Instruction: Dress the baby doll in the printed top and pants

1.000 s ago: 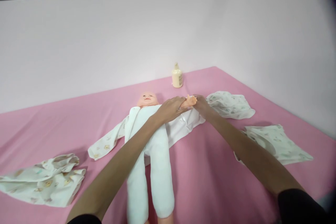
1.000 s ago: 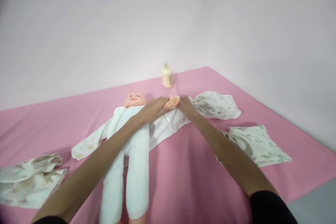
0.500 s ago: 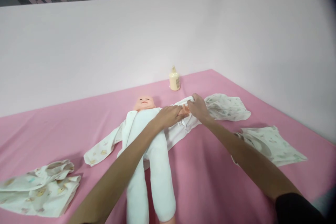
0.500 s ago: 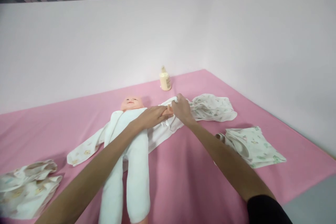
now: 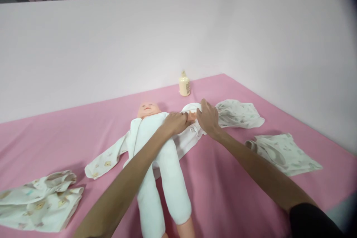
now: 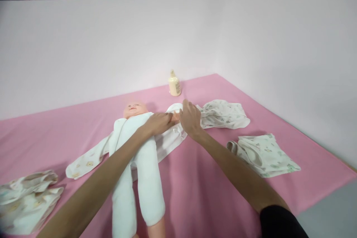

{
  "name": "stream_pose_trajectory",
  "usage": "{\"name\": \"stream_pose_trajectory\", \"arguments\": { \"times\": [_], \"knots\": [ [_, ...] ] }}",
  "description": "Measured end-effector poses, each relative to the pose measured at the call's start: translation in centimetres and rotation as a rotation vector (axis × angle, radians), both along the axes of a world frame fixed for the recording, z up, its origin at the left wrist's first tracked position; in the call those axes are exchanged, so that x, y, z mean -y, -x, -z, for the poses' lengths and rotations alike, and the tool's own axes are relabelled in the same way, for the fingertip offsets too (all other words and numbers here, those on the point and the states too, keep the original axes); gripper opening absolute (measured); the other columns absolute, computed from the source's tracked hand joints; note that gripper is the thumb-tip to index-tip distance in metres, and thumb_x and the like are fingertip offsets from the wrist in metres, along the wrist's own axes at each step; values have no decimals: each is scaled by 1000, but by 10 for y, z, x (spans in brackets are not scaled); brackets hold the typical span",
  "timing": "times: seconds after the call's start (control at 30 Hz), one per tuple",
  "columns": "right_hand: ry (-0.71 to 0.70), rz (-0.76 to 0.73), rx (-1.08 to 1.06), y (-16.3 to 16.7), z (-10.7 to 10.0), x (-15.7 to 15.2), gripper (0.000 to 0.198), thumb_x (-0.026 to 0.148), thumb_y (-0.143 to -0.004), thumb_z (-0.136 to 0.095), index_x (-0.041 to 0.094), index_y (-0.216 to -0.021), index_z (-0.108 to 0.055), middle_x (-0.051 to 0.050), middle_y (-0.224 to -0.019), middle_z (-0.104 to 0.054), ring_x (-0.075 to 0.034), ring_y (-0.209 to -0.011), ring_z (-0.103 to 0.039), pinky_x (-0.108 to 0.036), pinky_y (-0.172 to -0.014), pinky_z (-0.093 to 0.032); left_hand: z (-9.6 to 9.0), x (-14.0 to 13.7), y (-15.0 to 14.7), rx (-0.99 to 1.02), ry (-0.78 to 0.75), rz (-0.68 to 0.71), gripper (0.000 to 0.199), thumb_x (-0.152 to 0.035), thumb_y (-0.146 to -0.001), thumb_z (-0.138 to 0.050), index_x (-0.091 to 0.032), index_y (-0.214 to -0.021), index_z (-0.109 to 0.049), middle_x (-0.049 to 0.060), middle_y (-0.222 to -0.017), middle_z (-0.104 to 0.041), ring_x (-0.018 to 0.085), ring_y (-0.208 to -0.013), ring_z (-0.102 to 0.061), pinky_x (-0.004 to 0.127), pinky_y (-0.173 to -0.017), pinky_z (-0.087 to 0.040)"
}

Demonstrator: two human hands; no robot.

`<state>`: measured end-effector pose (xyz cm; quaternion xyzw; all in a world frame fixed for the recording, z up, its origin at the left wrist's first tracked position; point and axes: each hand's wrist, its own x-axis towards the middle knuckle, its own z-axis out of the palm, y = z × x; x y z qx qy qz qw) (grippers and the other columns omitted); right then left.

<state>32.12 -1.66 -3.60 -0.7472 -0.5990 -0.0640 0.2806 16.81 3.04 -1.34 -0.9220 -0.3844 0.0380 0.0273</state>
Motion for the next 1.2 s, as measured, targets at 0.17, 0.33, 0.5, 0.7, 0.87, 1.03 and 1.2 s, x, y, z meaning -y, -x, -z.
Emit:
{"name": "stream_pose_trajectory", "arguments": {
  "times": [0.17,0.33,0.5,0.7,0.87,1.03,1.2],
  "knots": [
    [10,-5,-5,-1,3,-1,15,19,-92,-36,19,-99,-49,-11,-90,-64,-26,-86,-59,-35,-72,-35,-3,-1,-1,0,33,-45,51,-57,-97,-28,-17,-104,-59,15,-99,-73,33,-91,-69,36,-72,-45],
    [-20,-46,-70,5,4,1,12,19,-90,-36,21,-94,-47,-8,-86,-64,-25,-84,-59,-34,-71,-35,-2,-8,0,-2,115,-26,46,-55,-97,-30,-19,-100,-58,13,-100,-72,30,-89,-68,35,-68,-42],
    [-63,-73,-139,8,2,3,9,21,-87,-36,22,-91,-44,-6,-82,-63,-25,-80,-59,-33,-69,-36,-4,-16,7,-6,229,50,37,-46,-97,-32,-19,-105,-55,12,-105,-70,27,-89,-66,34,-68,-41],
    [122,-84,-268,-3,0,-5,28,24,-84,-42,17,-112,-45,-10,-89,-66,-29,-84,-61,-35,-69,-40,1,-16,7,12,217,139,34,-40,-96,-34,-21,-116,-54,10,-108,-68,27,-101,-63,35,-81,-43],
    [351,-248,-436,-21,2,-11,35,41,-78,-61,18,-104,-55,-11,-103,-68,-27,-94,-62,-31,-70,-44,4,-13,5,4,222,118,33,-38,-97,-33,-22,-112,-56,10,-112,-67,26,-105,-61,36,-88,-43],
    [479,-314,-523,-35,7,-15,18,36,-75,-65,18,-77,-60,-6,-79,-69,-19,-72,-62,-26,-56,-39,5,-10,3,-6,204,126,29,-33,-95,-35,-24,-109,-58,8,-106,-69,26,-102,-63,38,-89,-42],
    [440,-332,-281,-34,12,-21,17,33,-77,-60,19,-70,-54,-5,-77,-68,-18,-70,-61,-26,-56,-37,6,-8,2,-38,175,129,29,-35,-96,-35,-24,-107,-59,9,-106,-69,28,-102,-63,40,-87,-41]
  ]
}}
